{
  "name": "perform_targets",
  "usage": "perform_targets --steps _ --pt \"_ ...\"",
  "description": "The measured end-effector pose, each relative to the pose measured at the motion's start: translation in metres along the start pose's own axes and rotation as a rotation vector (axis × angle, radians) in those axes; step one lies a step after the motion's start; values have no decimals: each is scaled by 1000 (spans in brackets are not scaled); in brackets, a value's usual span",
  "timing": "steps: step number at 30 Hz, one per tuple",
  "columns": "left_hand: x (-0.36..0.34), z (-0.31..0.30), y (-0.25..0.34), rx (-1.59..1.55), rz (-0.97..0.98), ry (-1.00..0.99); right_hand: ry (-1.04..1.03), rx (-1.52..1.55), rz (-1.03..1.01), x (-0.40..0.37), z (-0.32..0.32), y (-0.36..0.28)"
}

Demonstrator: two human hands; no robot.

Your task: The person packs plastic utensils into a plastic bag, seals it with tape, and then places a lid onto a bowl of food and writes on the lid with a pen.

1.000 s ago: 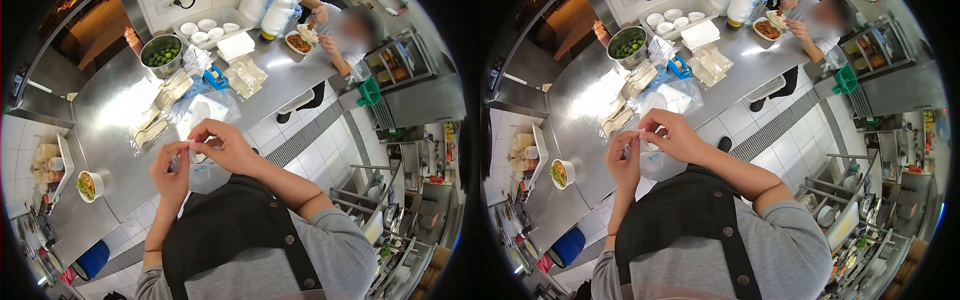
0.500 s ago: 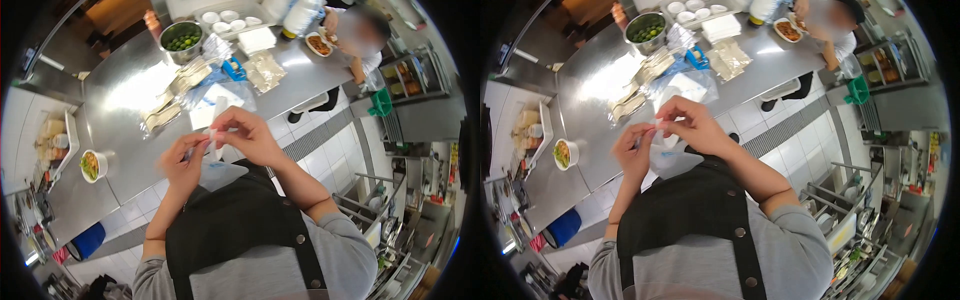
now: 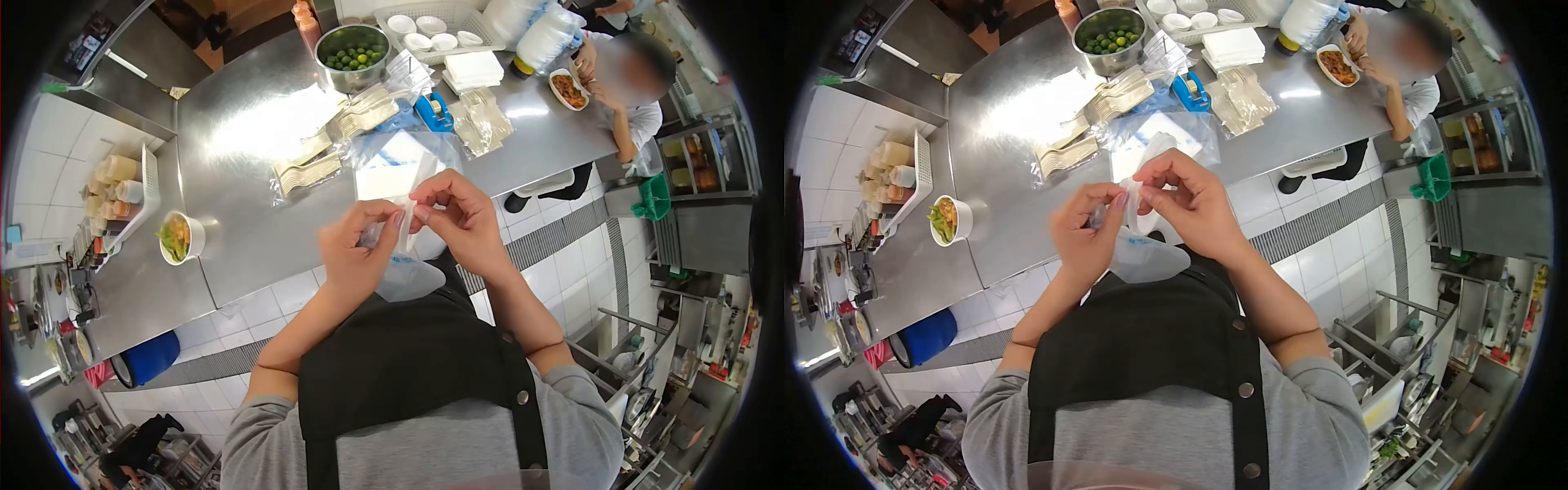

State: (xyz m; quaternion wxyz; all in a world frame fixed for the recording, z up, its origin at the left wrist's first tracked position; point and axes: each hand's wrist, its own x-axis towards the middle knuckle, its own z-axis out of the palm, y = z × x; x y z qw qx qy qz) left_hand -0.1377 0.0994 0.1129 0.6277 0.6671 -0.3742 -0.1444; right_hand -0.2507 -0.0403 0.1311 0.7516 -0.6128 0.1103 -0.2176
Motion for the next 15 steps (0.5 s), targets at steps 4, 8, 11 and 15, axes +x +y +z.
perform_targets --steps 4,8,11,15 --pt "4 13 -17 149 140 80 178 -64 34 1 10 12" --pt "7 23 -27 319 308 103 320 -159 75 -1 12 26" --pt "4 27 -34 402 353 56 375 -267 154 -2 12 23" --pt "2 40 -54 444 441 50 383 -328 188 -3 -7 40"
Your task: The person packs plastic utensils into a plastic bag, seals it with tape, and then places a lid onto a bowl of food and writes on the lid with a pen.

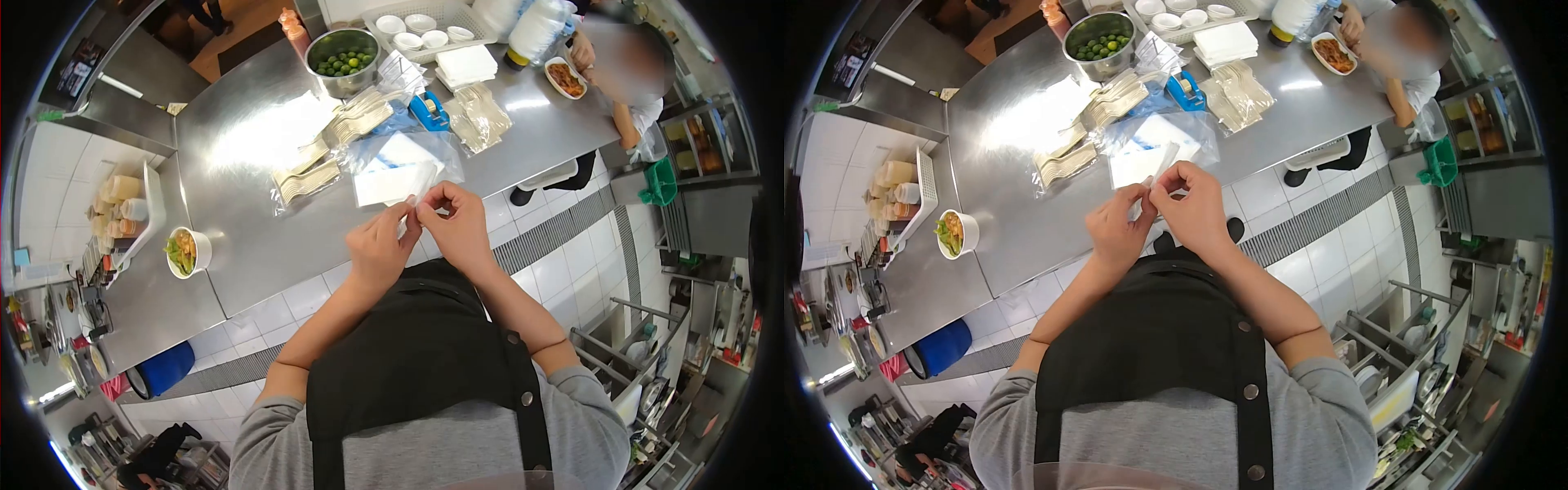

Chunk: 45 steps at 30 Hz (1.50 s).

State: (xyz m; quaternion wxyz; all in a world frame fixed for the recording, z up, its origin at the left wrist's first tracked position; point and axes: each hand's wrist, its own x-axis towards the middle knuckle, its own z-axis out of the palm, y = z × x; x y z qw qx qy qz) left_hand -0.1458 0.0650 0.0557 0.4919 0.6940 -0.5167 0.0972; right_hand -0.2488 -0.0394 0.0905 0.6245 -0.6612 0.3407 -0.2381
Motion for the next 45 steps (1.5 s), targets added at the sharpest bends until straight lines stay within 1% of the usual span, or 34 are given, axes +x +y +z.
perform_targets --steps 1,4,7,10,13,16,18,19,22,25,28,31,34,37,40,43,45 --pt "0 4 0 14 27 4 7 -10 -5 1 -3 6" --pt "6 15 4 -33 14 -18 43 12 -48 1 -11 19" --pt "5 24 2 -6 28 -156 86 -119 -143 0 -20 21" --pt "10 40 11 -50 -153 -256 148 -236 -213 -1 -35 28" --pt "20 58 9 -202 -274 -375 187 -238 -213 -2 -59 37" --pt "30 77 25 -324 -258 -450 208 -192 -143 -4 -81 38" --pt "33 97 35 -280 -300 -528 234 -186 -114 -5 -101 44" --pt "34 108 40 -259 -320 -567 249 -184 -98 -6 -112 48" --pt "35 151 63 -195 -284 -634 345 -227 -64 -12 -153 66" --pt "29 201 87 -193 -131 -601 433 -240 -22 -22 -205 83" --pt "38 247 109 -110 -125 -719 522 -210 65 -36 -262 97" --pt "33 320 94 -150 -109 -732 611 -168 118 -57 -325 122" --pt "18 395 74 -306 -304 -933 710 -76 184 -84 -391 161" --pt "-11 476 55 -557 -1140 -1228 794 -6 235 -118 -451 183" --pt "-62 554 29 -840 -1553 -919 889 69 282 -153 -489 197" --pt "-48 601 46 -855 -1696 -545 940 62 345 -184 -509 195" --pt "-46 637 29 -880 -1651 -536 940 22 366 -201 -513 207"
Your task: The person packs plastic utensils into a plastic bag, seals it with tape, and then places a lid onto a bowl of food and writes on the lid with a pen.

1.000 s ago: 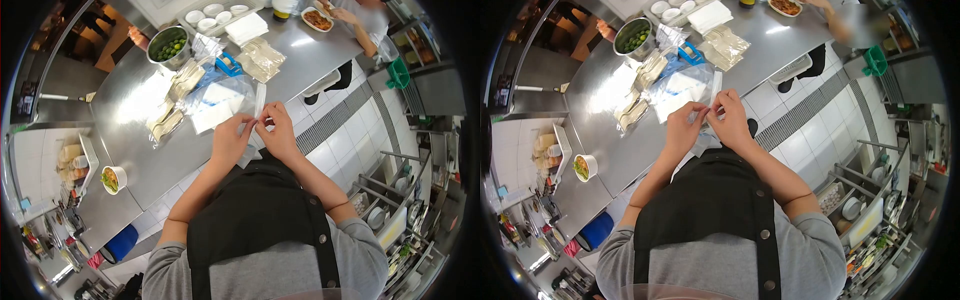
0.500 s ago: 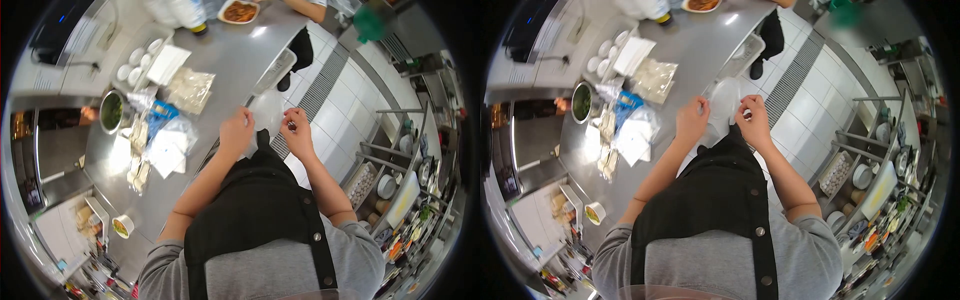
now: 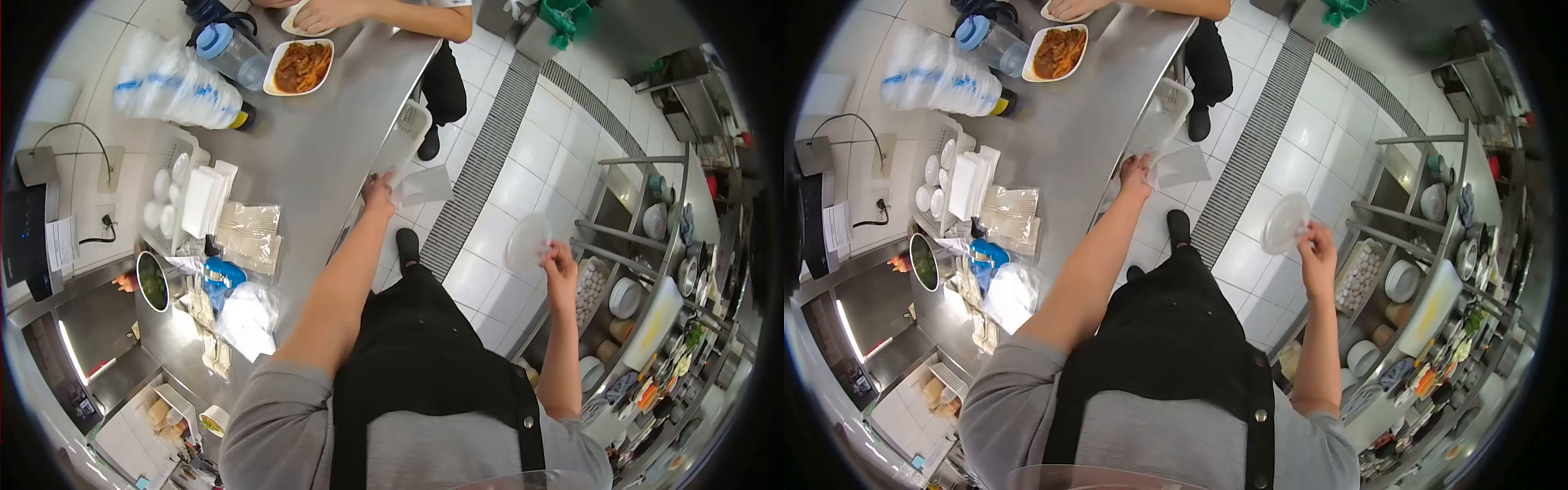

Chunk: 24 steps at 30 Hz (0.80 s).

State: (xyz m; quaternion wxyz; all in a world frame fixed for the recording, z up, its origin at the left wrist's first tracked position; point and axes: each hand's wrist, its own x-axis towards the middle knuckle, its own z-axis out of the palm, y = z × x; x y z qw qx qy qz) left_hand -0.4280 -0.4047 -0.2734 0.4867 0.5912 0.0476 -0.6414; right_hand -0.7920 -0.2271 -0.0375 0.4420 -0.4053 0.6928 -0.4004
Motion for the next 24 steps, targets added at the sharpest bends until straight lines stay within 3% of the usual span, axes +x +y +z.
perform_targets --steps 3,7,8,10,11,13,15,18,21,24 --pt "21 20 11 -70 52 -18 -58 14 93 -4 1 4" --pt "7 32 22 79 -24 -70 -132 119 72 1 37 -19" --pt "68 1 -21 167 -45 -93 -185 191 59 4 51 -35" --pt "-7 1 -9 646 6 -243 -319 338 37 16 75 -58" --pt "-43 -4 3 881 56 -315 -405 417 24 24 88 -66" --pt "-57 -58 -29 1252 659 -589 -568 520 11 41 114 -80" --pt "-113 -99 -21 1393 655 -739 -726 550 24 52 145 -97" --pt "-229 -131 58 1105 369 -864 -972 537 -4 50 204 -136" --pt "-297 -195 128 865 629 -948 -1120 386 -94 18 272 -172" --pt "-371 -266 161 391 640 -472 -1328 110 -221 -37 341 -198"
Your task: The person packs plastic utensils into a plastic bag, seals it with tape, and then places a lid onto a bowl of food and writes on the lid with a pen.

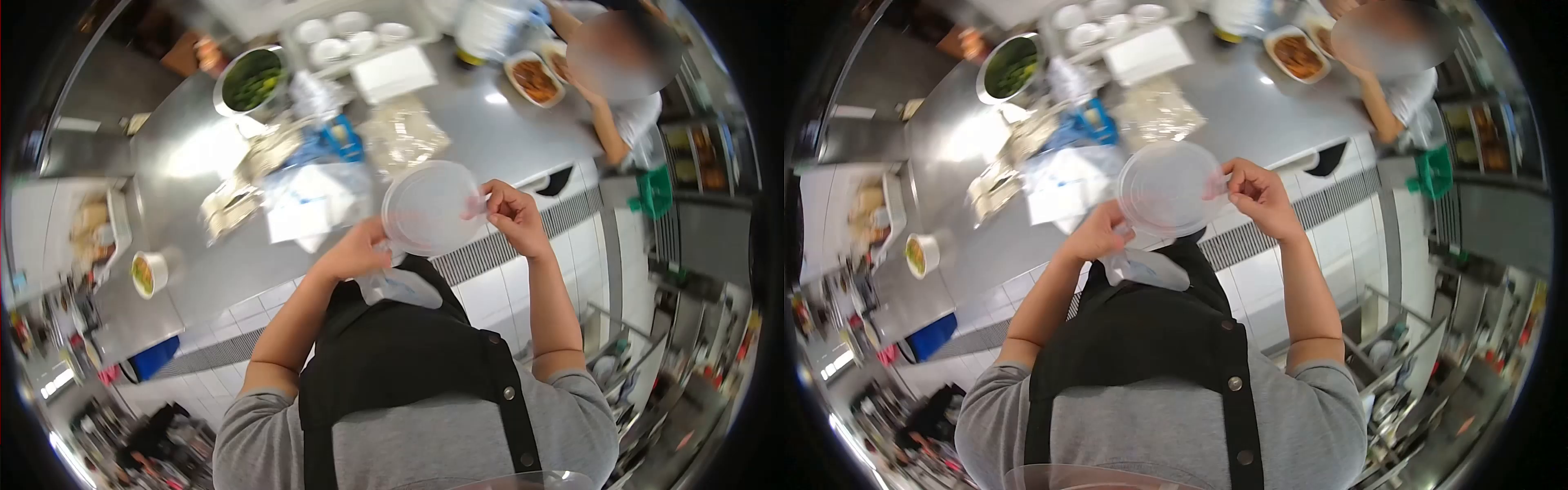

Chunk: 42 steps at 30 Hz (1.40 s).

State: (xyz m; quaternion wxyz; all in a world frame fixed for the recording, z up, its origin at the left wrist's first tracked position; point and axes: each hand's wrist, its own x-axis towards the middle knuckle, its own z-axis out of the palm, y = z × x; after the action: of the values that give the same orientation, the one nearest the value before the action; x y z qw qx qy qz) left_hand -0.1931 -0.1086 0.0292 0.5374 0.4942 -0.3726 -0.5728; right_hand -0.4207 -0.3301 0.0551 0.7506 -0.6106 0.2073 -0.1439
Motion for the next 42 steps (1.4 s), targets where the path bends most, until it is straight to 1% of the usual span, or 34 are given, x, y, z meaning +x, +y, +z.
perform_targets --steps 2,3,4,5,6,8,9,10,11,12,14,15,16,18,20,21,22,23,24,26,27,28,29,30,32,33,36,38,39,42 --pt "-44 -43 13 28 -111 216 -142 -93 0 37 65 -10" --pt "-67 -65 20 39 -167 321 -148 -81 -17 54 99 -7" --pt "-86 -87 9 45 -11 418 -154 -68 -34 71 134 -2" --pt "-109 -107 11 36 -11 471 -159 -54 -51 88 169 1" --pt "-133 -127 15 24 -11 525 -190 125 8 102 206 1" --pt "-181 -163 26 43 -26 632 -133 114 1 126 283 4" --pt "-203 -183 22 53 21 649 -114 108 4 137 322 9" --pt "-224 -202 11 64 61 670 -81 12 -6 148 361 13" --pt "-248 -219 3 80 95 690 -154 -77 31 160 391 22" --pt "-274 -230 0 87 58 721 -224 -166 62 173 416 32" --pt "-330 -254 -6 261 -176 636 -317 -375 92 197 472 45" --pt "-356 -265 -12 341 -296 578 -357 -437 -1 207 500 50" --pt "-385 -281 -40 407 -400 511 -389 -497 -96 216 528 55" --pt "-445 -309 -71 606 -762 372 -427 -591 -269 227 588 56" --pt "-506 -328 -96 875 -863 522 -456 -607 -470 247 640 73" --pt "-533 -345 -109 874 -904 614 -470 -613 -571 259 665 83" --pt "-550 -363 -117 870 -944 705 -490 -640 -547 270 690 89" --pt "-557 -374 -97 641 -971 827 -510 -668 -523 282 715 96" --pt "-560 -380 -78 596 -903 942 -548 -690 -572 295 738 106" --pt "-565 -404 -89 542 -600 1212 -622 -726 -676 321 782 129" --pt "-563 -414 -95 409 -459 1312 -682 -837 -610 332 800 136" --pt "-557 -423 -100 277 -313 1404 -739 -946 -543 342 817 144" --pt "-551 -430 -101 147 -164 1485 -757 -981 -460 346 829 145" --pt "-545 -428 -85 120 -180 1503 -773 -1018 -378 348 841 146" --pt "-536 -422 -57 61 -213 1529 -866 -996 -415 352 852 147" --pt "-534 -422 -56 23 -211 1510 -910 -987 -428 354 852 148" --pt "-530 -426 -57 -108 -208 1436 -1251 -1067 -517 354 840 133" --pt "-530 -430 -55 -213 -222 1369 -1276 -1005 -565 345 821 125" --pt "-526 -430 -52 -200 -204 1342 -1286 -972 -591 339 808 124" --pt "-504 -433 -49 -148 -174 1265 -1184 -1044 -903 322 751 133"
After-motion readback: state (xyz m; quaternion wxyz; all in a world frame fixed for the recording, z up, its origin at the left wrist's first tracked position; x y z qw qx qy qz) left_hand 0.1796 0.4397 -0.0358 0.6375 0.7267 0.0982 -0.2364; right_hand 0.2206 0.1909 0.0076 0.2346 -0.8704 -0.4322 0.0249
